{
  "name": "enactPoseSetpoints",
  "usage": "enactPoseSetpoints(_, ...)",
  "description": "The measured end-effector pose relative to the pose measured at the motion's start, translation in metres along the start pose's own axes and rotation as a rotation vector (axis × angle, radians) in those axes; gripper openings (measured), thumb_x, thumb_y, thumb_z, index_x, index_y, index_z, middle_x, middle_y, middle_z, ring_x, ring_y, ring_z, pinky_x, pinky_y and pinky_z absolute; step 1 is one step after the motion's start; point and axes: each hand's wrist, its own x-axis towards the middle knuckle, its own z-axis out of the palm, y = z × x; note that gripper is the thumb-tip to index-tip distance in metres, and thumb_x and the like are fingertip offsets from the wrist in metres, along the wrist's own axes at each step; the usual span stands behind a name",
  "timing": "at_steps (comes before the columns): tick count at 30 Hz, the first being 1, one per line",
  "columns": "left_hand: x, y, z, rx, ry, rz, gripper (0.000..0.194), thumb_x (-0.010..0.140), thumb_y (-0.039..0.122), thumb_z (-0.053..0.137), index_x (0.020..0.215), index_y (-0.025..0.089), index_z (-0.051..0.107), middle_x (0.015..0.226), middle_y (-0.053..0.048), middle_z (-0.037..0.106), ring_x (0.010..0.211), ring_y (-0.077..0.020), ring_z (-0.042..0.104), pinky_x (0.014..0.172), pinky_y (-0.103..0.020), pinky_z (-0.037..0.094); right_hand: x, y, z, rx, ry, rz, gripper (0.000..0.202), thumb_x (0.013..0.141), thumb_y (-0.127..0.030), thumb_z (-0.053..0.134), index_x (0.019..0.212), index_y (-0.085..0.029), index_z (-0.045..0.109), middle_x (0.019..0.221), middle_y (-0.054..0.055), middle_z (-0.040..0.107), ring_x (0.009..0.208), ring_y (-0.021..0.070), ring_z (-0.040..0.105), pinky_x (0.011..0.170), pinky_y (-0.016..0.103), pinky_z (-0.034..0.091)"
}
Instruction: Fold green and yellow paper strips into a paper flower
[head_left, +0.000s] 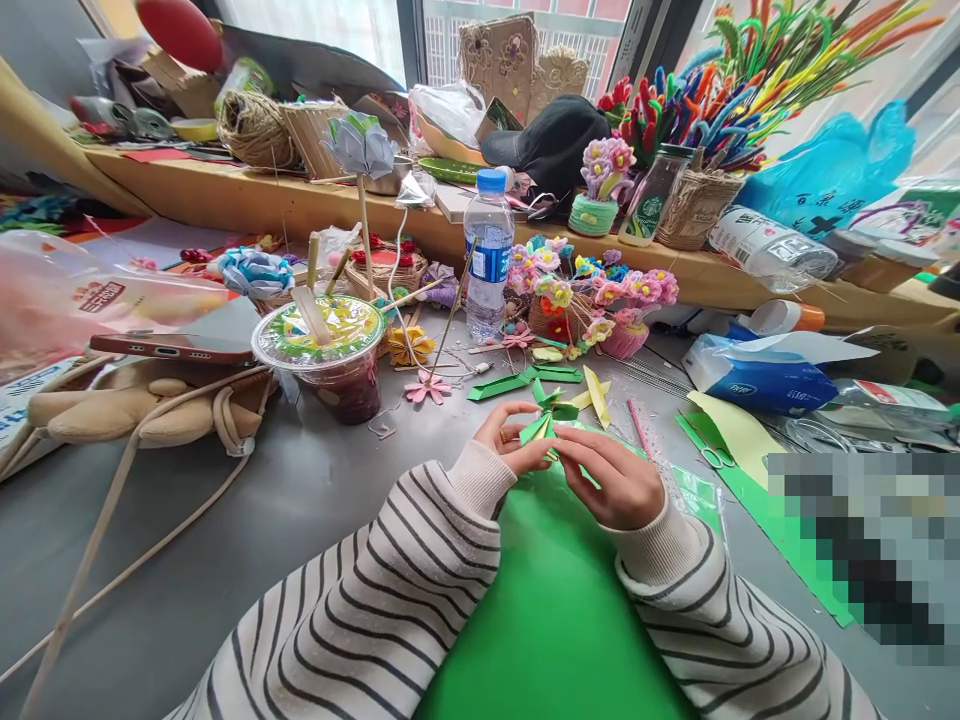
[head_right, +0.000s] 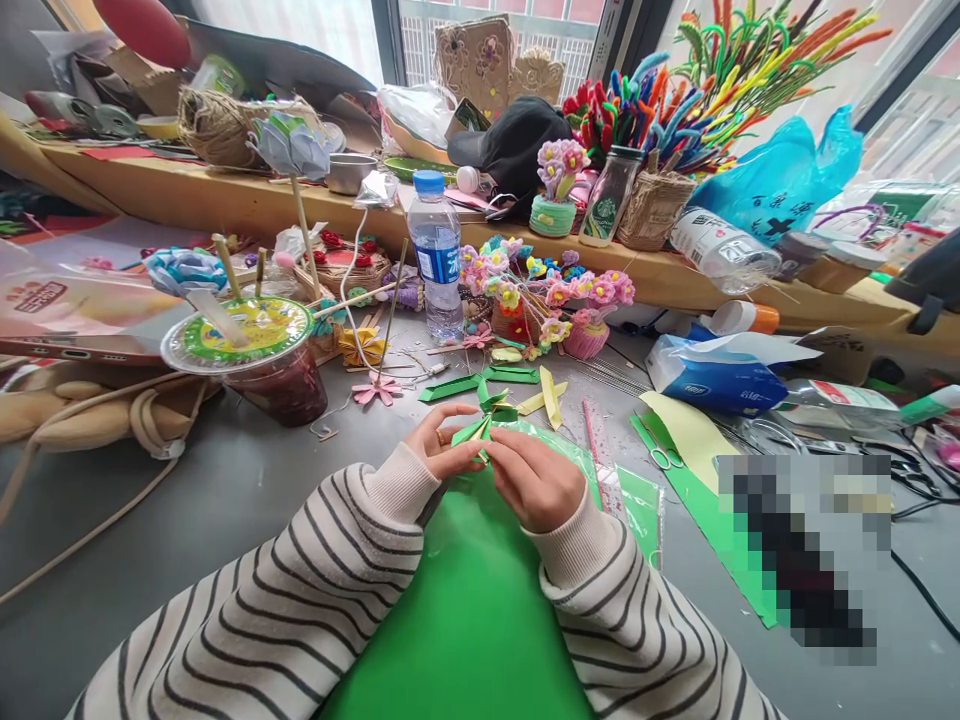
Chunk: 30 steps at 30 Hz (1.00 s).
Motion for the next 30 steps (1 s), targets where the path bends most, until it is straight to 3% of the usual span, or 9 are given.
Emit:
enactPoseSetpoints(3, 0.001, -0.004, -0.002, 0.025, -0.049, 0.036, 0.051, 0.05, 0.022, 0.071, 0.094, 0.018, 0.045, 0.077, 0.0, 0.054, 0.066, -0.0105, 0.057, 0.065, -0.027, 0.047, 0.001, 0.0, -0.001, -0.017, 0.032, 0.02, 0.024, 0.069, -0.006, 0.053, 0.092, -0.01, 0.058, 0.089, 0.013, 0.064, 0.084, 0.0157, 0.059, 0.073, 0.026, 0.051)
enactPoseSetpoints(11, 0.002, -0.003, 0.002, -0.026, -0.042, 0.062, 0.052, 0.047, 0.014, 0.072, 0.091, 0.017, 0.045, 0.086, -0.001, 0.054, 0.072, -0.0108, 0.057, 0.074, -0.028, 0.044, 0.001, 0.0, 0.001, -0.056, 0.096, 0.044, 0.023, 0.07, -0.008, 0.053, 0.091, -0.011, 0.059, 0.09, 0.013, 0.064, 0.085, 0.0156, 0.059, 0.075, 0.026, 0.051)
enactPoseSetpoints(17, 0.0, 0.0, 0.005, -0.028, -0.039, 0.108, 0.053, 0.045, 0.013, 0.072, 0.091, 0.017, 0.045, 0.084, -0.001, 0.053, 0.07, -0.0105, 0.057, 0.073, -0.028, 0.044, -0.003, 0.006, 0.001, -0.047, 0.061, -0.034, 0.031, 0.069, -0.006, 0.053, 0.099, -0.011, 0.055, 0.097, 0.014, 0.062, 0.092, 0.0155, 0.057, 0.077, 0.026, 0.05)
enactPoseSetpoints(24, 0.002, -0.003, 0.003, 0.025, -0.072, 0.207, 0.052, 0.048, 0.017, 0.071, 0.093, 0.018, 0.046, 0.092, -0.003, 0.052, 0.069, -0.01, 0.057, 0.07, -0.027, 0.045, 0.006, -0.004, -0.005, -0.083, 0.12, -0.048, 0.027, 0.069, -0.004, 0.052, 0.095, -0.01, 0.056, 0.091, 0.014, 0.063, 0.09, 0.0165, 0.058, 0.076, 0.027, 0.051)
enactPoseSetpoints(30, 0.006, -0.011, 0.0, -0.052, -0.109, 0.18, 0.054, 0.047, 0.018, 0.072, 0.095, 0.018, 0.047, 0.092, -0.004, 0.053, 0.076, -0.0124, 0.056, 0.075, -0.028, 0.043, 0.008, -0.005, -0.005, -0.196, 0.096, -0.15, 0.023, 0.07, -0.007, 0.052, 0.093, -0.007, 0.057, 0.088, 0.015, 0.064, 0.089, 0.0188, 0.058, 0.076, 0.028, 0.051)
